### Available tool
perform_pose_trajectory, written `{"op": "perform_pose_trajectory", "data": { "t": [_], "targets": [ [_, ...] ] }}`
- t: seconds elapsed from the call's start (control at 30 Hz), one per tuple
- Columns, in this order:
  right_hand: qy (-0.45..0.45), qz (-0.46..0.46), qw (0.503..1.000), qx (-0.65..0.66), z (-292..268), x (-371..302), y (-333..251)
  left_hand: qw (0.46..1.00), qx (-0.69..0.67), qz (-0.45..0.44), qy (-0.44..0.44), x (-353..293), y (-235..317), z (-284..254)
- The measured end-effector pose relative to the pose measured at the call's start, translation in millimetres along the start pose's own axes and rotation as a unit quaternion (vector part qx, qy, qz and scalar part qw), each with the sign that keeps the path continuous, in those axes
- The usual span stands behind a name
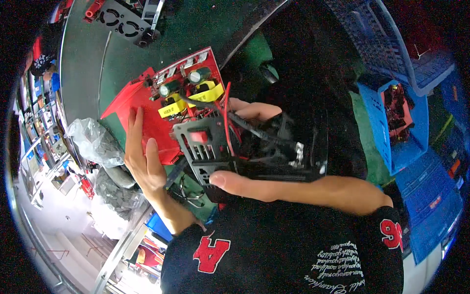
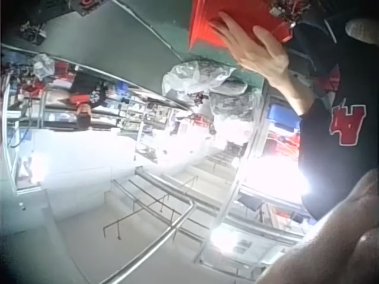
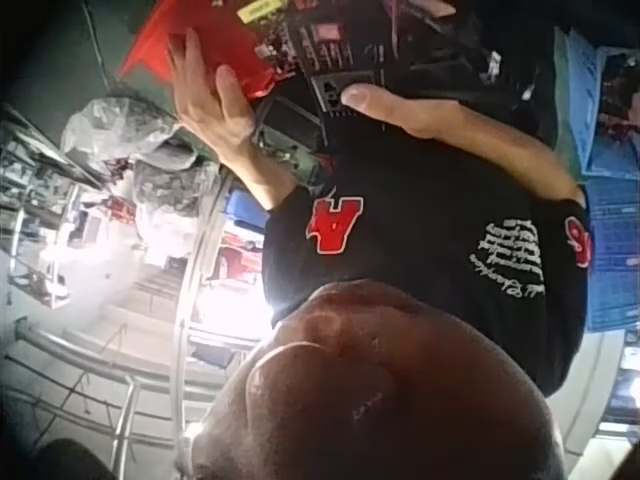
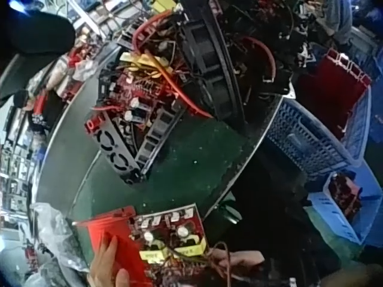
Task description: Assembling electronic circuit boards into red plastic components and placing them in bins.
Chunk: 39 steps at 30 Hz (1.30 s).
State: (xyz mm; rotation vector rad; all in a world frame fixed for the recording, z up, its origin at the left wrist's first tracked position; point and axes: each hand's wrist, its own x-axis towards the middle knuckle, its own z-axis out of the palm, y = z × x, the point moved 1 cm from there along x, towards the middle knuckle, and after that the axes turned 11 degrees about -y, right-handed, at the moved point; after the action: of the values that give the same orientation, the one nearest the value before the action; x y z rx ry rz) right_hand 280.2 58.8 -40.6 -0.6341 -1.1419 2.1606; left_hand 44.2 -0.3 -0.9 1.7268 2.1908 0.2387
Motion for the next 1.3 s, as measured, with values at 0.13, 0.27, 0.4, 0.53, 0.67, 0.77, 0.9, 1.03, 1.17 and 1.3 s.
{"op": "perform_pose_trajectory", "data": {
  "t": [0.13, 0.27, 0.4, 0.53, 0.67, 0.77, 0.9, 1.03, 1.17, 1.3],
  "targets": [
    [-0.118, 0.048, 0.991, -0.045, -17.4, 15.4, 2.1, 1.000, 0.004, -0.006, -0.005, 2.3, 1.1, 0.6],
    [-0.084, 0.019, 0.995, -0.042, -12.2, 13.5, -1.3, 1.000, 0.009, -0.009, -0.007, 1.4, 0.6, -2.2],
    [-0.090, -0.031, 0.982, -0.161, -15.0, 5.8, 4.1, 1.000, 0.009, -0.013, -0.008, 1.7, -1.3, -0.7],
    [-0.094, -0.042, 0.989, -0.102, -14.9, 8.6, 6.3, 1.000, 0.011, -0.018, -0.010, -0.3, 0.5, 0.1],
    [-0.071, -0.056, 0.995, -0.052, -12.8, 7.8, 10.8, 1.000, 0.002, -0.023, -0.015, 1.1, 3.5, 0.3],
    [-0.075, -0.055, 0.991, -0.096, -14.2, 9.8, 1.6, 1.000, -0.001, -0.021, -0.016, 3.6, 5.0, -0.3],
    [-0.043, 0.012, 0.999, 0.009, 4.2, 15.5, 0.5, 0.999, 0.006, -0.033, -0.022, -1.5, 5.7, -3.8],
    [-0.075, -0.005, 0.997, 0.010, 12.2, 35.6, 9.7, 0.999, -0.018, -0.043, -0.010, -0.1, 0.8, 1.1],
    [-0.087, -0.015, 0.996, 0.012, 33.7, 51.8, 1.3, 0.998, -0.031, -0.015, 0.053, -5.9, -8.4, 4.4],
    [-0.084, 0.147, 0.985, -0.014, 35.0, 70.4, -21.5, 0.981, 0.027, -0.046, 0.187, -10.3, -13.8, 6.8]
  ]
}}
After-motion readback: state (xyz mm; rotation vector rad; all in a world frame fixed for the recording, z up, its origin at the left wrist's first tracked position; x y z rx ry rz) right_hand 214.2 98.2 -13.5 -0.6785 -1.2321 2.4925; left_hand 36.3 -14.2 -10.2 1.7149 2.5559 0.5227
